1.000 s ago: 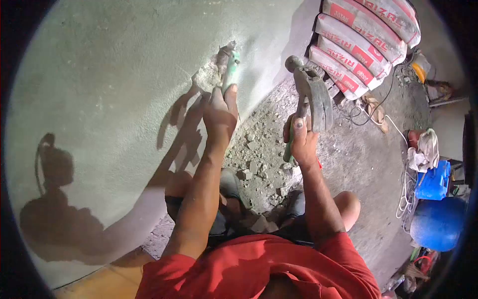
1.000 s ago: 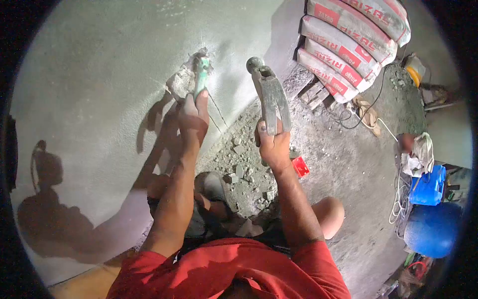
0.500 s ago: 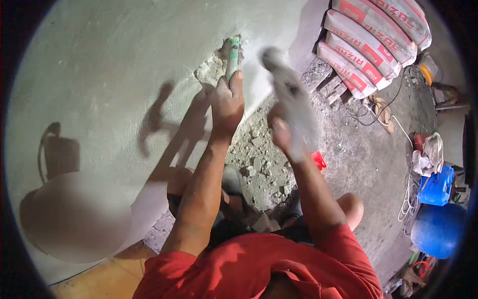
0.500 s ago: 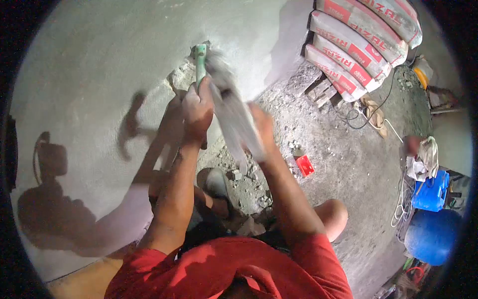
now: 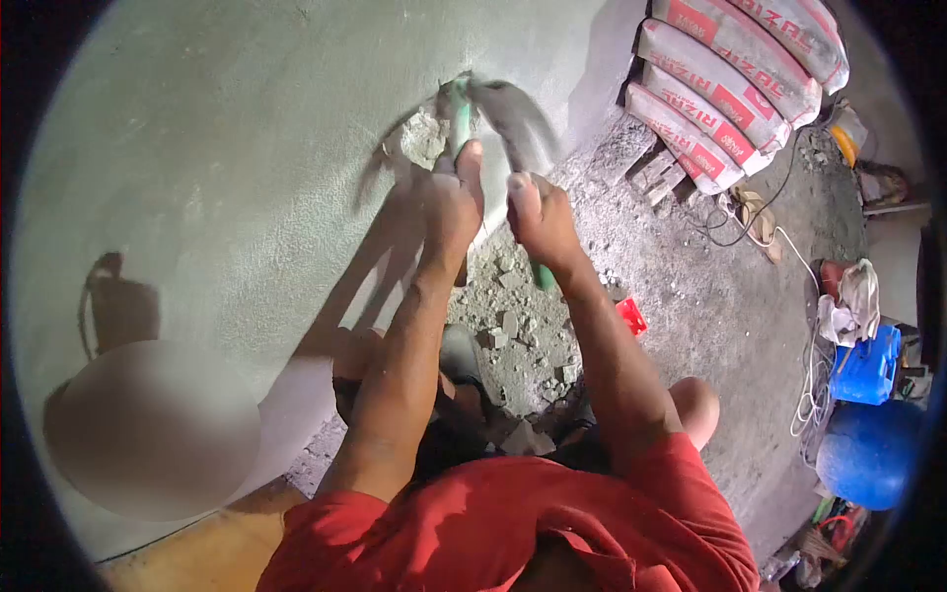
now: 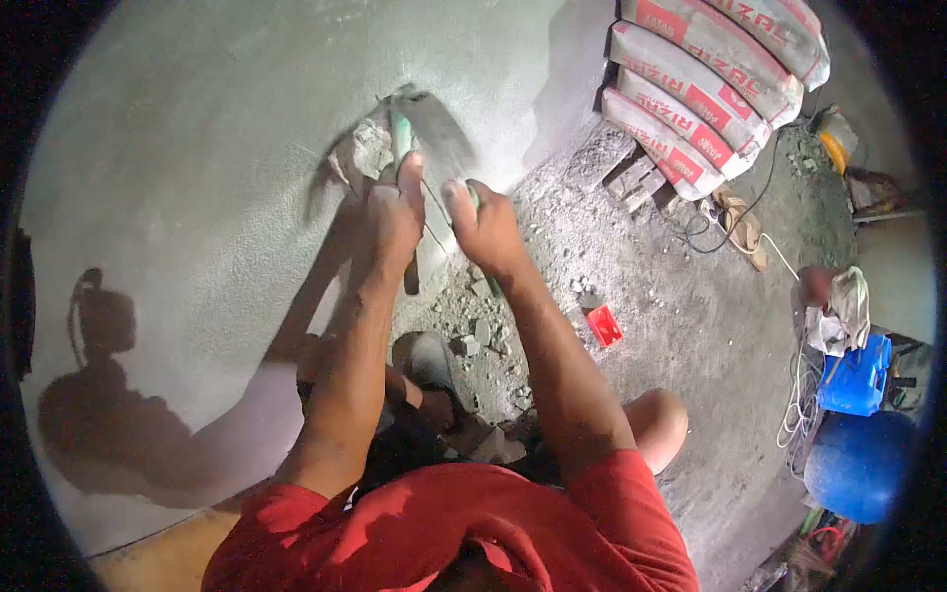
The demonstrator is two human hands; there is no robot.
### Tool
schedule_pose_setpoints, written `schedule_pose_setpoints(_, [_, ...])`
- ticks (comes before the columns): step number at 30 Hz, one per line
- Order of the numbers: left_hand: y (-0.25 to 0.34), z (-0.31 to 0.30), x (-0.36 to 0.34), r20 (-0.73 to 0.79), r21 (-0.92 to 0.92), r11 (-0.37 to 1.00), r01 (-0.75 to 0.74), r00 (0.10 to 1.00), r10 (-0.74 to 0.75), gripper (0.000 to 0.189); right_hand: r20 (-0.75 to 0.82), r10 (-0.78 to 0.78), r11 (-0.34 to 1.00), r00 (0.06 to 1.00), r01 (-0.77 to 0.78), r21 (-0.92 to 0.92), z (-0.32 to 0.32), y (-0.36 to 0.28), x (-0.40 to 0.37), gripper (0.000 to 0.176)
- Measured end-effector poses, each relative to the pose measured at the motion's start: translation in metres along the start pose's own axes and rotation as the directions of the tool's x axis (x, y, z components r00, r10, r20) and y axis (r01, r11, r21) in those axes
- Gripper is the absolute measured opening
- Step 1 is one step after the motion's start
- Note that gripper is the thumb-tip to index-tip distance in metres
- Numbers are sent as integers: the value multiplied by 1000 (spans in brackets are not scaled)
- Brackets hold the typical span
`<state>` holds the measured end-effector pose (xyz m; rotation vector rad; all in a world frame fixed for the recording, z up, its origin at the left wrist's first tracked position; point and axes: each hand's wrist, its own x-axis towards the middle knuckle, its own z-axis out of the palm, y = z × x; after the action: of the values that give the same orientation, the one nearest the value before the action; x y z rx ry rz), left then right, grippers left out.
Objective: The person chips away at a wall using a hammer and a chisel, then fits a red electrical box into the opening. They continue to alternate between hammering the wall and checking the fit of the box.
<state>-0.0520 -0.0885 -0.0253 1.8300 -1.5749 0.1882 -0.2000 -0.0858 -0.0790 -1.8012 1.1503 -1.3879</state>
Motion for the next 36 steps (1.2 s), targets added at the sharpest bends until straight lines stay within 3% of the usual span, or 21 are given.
schedule_pose_setpoints(1, [8,-12,-1,0,-1,1000,-13,1000,13,58,65,317,919,946,-323,224,2,-18,8,43])
schedule_pose_setpoints(2, [16,-25,-3,211,-189,962,199,965,-158,58,55,310,922,949,-314,225,-5,-25,11,43])
schedule_pose_setpoints(3, [18,-37,-9,444,-305,843,443,849,-286,58,52,368,892,928,-368,262,-12,-31,5,43])
schedule_pose_setpoints(4, [-18,7,-42,368,-513,781,356,913,-175,60,49,429,855,902,-423,300,-18,-35,-5,44])
schedule_pose_setpoints(5, [-22,12,-60,367,-569,724,389,908,-200,60,41,413,862,910,-405,305,-25,-36,-9,44])
schedule_pose_setpoints(7, [-13,-1,-77,550,-489,642,591,780,-299,53,5,287,924,958,-279,261,-41,-35,-33,47])
schedule_pose_setpoints(8, [-9,-8,-82,564,-477,636,607,766,-308,53,38,328,930,944,-330,163,-50,-34,-39,45])
schedule_pose_setpoints(10, [9,-18,-57,442,-396,762,513,834,-332,48,-4,296,948,955,-293,124,-59,-36,-45,45])
schedule_pose_setpoints(12, [3,-4,-43,339,-438,794,422,895,-289,46,-42,259,963,965,-255,86,-63,-43,-49,45])
schedule_pose_setpoints(13, [3,-2,-36,240,-461,822,335,939,-248,43,-35,270,953,962,-262,155,-65,-46,-53,45])
schedule_pose_setpoints(15, [-1,6,-21,249,-505,794,339,938,-242,45,-16,294,916,956,-277,291,-67,-52,-57,46])
schedule_pose_setpoints(17, [-10,18,-9,83,-454,888,72,996,-39,48,-16,270,923,963,-254,290,-71,-61,-58,46])
schedule_pose_setpoints(18, [-11,20,-9,70,-401,915,52,997,-25,51,-26,237,919,971,-215,329,-73,-64,-56,37])
schedule_pose_setpoints(20, [-10,24,-10,73,-413,905,99,994,-75,51,-42,202,913,978,-173,370,-73,-63,-54,29])
schedule_pose_setpoints(22, [-11,24,-10,75,-423,893,150,989,-130,51,-101,-50,982,994,67,177,-70,-56,-55,49])
schedule_pose_setpoints(23, [-13,22,-10,104,-428,891,155,987,-122,51,-99,-49,981,994,66,180,-66,-52,-57,49])
schedule_pose_setpoints(25, [-15,20,-6,127,-430,889,155,986,-110,52,-232,78,774,970,87,627,-53,-60,-55,56])
schedule_pose_setpoints(26, [-16,21,-6,115,-393,909,139,988,-102,52,-140,-33,861,990,99,499,-61,-76,-53,62])
schedule_pose_setpoints(29, [-15,15,-9,94,-417,894,161,986,-134,52,-120,-28,918,992,73,390,-65,-82,-50,65])
schedule_pose_setpoints(31, [-12,14,-5,80,-485,853,195,981,-179,52,-57,-52,922,997,70,380,-68,-79,-46,66])
schedule_pose_setpoints(36, [-21,21,2,130,-486,855,180,983,-133,50,-138,-18,915,990,72,397,-59,-88,-43,68])
